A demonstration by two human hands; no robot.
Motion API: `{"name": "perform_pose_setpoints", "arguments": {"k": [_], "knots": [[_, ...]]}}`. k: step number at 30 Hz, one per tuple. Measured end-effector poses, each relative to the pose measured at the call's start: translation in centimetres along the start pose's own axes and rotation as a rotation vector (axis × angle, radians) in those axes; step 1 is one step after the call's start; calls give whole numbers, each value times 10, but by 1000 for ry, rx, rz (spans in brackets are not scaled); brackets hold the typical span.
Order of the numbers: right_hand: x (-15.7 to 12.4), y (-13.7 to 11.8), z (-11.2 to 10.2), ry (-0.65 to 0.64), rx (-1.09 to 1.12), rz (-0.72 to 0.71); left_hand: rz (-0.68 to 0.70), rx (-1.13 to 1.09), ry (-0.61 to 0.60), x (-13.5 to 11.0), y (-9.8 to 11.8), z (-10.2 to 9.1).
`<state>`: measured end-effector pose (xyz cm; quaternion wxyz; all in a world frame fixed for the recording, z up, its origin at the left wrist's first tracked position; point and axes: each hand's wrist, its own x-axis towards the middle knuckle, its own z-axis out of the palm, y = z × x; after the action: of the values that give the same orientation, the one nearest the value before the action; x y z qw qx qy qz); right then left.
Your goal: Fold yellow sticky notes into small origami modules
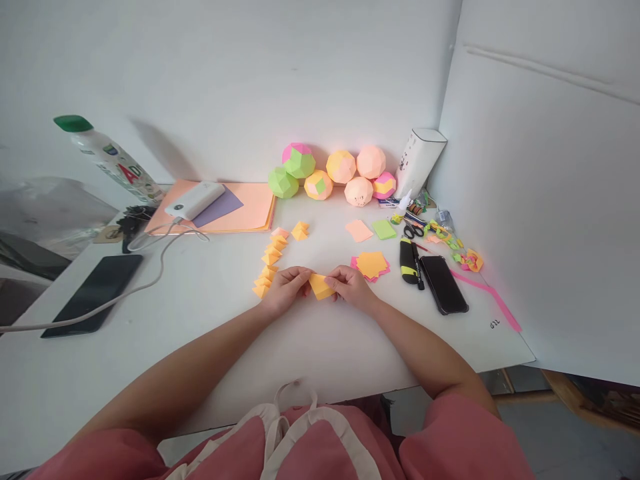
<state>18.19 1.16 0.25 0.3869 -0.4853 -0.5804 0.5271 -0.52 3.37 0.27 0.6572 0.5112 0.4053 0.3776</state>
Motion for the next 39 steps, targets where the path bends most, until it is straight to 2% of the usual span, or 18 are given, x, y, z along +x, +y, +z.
{"name": "perform_pose_setpoints", "arguments": {"k": [5, 10, 16, 23, 29, 36, 39], "knots": [[0, -3, 0, 43, 23, -3, 26, -70, 55, 2, -2, 1], [1, -2, 2, 48, 45, -25, 36, 38, 16, 1, -4, 2], [3, 3, 1, 120, 30, -39, 39, 71, 111, 1, -4, 3], [5, 3, 1, 119, 70, -60, 118, 62, 57, 0, -6, 1], [7, 9, 1, 75, 57, 3, 119, -50, -13, 1, -12, -1], [7, 5, -2, -25, 88, 30, 236, 75, -72, 2, -19, -1], [6, 4, -2, -25, 73, 29, 295, 113, -88, 3, -19, -2]]}}
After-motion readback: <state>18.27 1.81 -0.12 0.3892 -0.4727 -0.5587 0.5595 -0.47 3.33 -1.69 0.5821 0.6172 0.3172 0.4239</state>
